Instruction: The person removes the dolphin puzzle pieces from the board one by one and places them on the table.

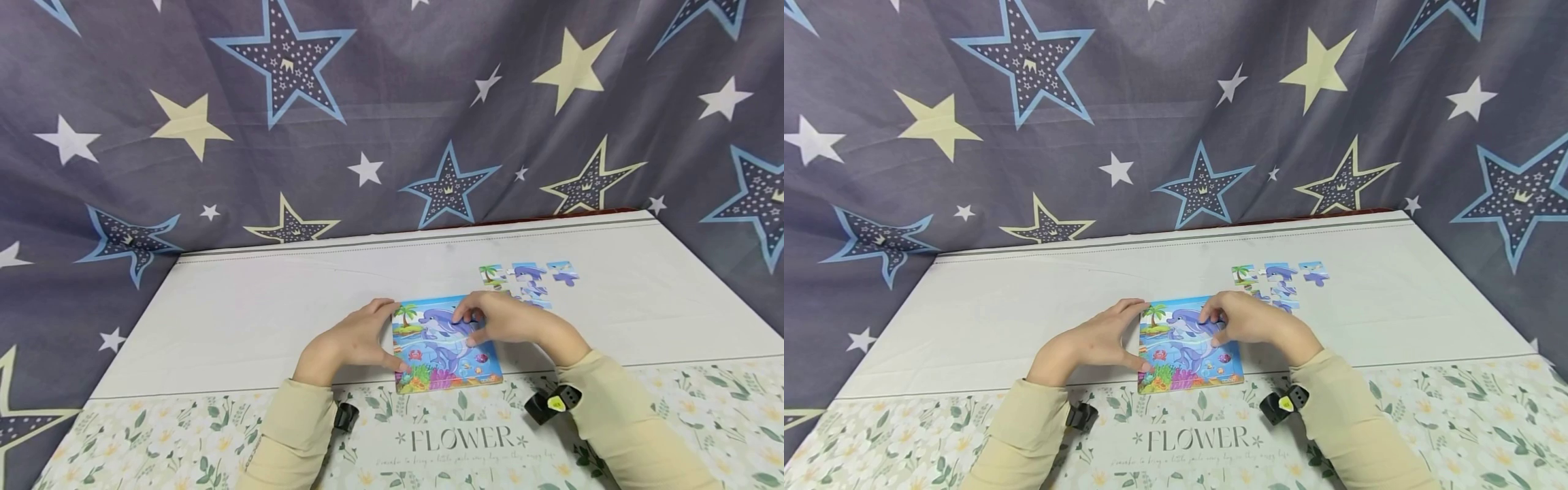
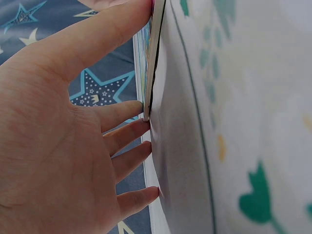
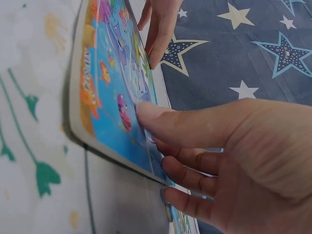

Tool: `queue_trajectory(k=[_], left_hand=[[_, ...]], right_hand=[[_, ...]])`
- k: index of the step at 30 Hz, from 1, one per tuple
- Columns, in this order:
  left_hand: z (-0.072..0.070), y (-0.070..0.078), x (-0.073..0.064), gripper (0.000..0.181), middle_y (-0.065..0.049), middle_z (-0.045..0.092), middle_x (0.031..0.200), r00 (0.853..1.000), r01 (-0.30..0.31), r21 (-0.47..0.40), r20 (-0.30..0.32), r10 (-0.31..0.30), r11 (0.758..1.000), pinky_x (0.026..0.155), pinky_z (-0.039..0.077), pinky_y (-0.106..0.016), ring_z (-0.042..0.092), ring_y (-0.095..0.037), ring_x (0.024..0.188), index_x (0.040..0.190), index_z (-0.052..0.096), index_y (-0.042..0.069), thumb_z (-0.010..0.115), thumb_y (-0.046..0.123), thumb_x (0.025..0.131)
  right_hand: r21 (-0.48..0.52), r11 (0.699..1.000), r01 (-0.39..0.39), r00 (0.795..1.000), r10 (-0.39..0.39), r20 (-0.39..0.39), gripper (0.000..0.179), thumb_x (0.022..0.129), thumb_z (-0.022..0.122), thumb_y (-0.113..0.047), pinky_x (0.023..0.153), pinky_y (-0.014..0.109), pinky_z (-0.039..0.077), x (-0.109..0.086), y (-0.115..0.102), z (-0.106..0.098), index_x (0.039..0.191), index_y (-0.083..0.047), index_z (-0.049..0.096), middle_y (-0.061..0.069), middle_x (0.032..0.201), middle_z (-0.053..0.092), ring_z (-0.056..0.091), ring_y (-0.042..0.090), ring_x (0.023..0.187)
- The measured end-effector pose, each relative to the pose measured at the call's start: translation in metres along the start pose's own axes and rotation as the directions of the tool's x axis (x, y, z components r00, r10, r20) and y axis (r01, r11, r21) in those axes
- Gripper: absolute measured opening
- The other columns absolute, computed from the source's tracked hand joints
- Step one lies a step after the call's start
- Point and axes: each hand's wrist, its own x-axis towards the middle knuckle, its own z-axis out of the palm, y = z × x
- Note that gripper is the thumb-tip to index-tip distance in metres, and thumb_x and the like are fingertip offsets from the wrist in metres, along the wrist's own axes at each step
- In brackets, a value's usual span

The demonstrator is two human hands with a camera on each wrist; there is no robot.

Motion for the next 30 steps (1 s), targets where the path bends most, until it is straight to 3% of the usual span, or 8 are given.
queue_trajectory(k=[19, 30], left_hand=[[-0.0010, 0.0015, -0.0009, 0.111, -0.009, 0.028, 0.159, 1.000, 0.001, -0.003, 0.002, -0.001, 1.000, 0.117, 0.028, -0.049, 0.028, -0.032, 0.145, 0.155, 0.030, 0.006, 0.089, 0.044, 0.069], [-0.0014, 0.0021, -0.0010, 0.110, -0.010, 0.029, 0.159, 1.000, 0.005, -0.003, 0.001, -0.005, 1.000, 0.117, 0.028, -0.048, 0.029, -0.032, 0.145, 0.155, 0.031, 0.005, 0.089, 0.043, 0.069]], right_hand=[[-0.032, 0.999, 0.004, 1.000, -0.004, 0.012, 0.032, 0.082, 0.079, -0.002, 0.076, 0.032, 0.047, -0.0019, -0.0053, -0.0001, 0.112, -0.003, 0.069, 0.002, 0.096, 0.057, 0.051, 0.017, 0.086], [0.043, 0.999, 0.030, 0.999, -0.031, 0.026, 0.030, 0.083, 0.076, 0.003, 0.072, 0.032, 0.043, -0.0010, -0.0049, 0.0001, 0.110, -0.004, 0.064, 0.002, 0.091, 0.057, 0.050, 0.017, 0.081]])
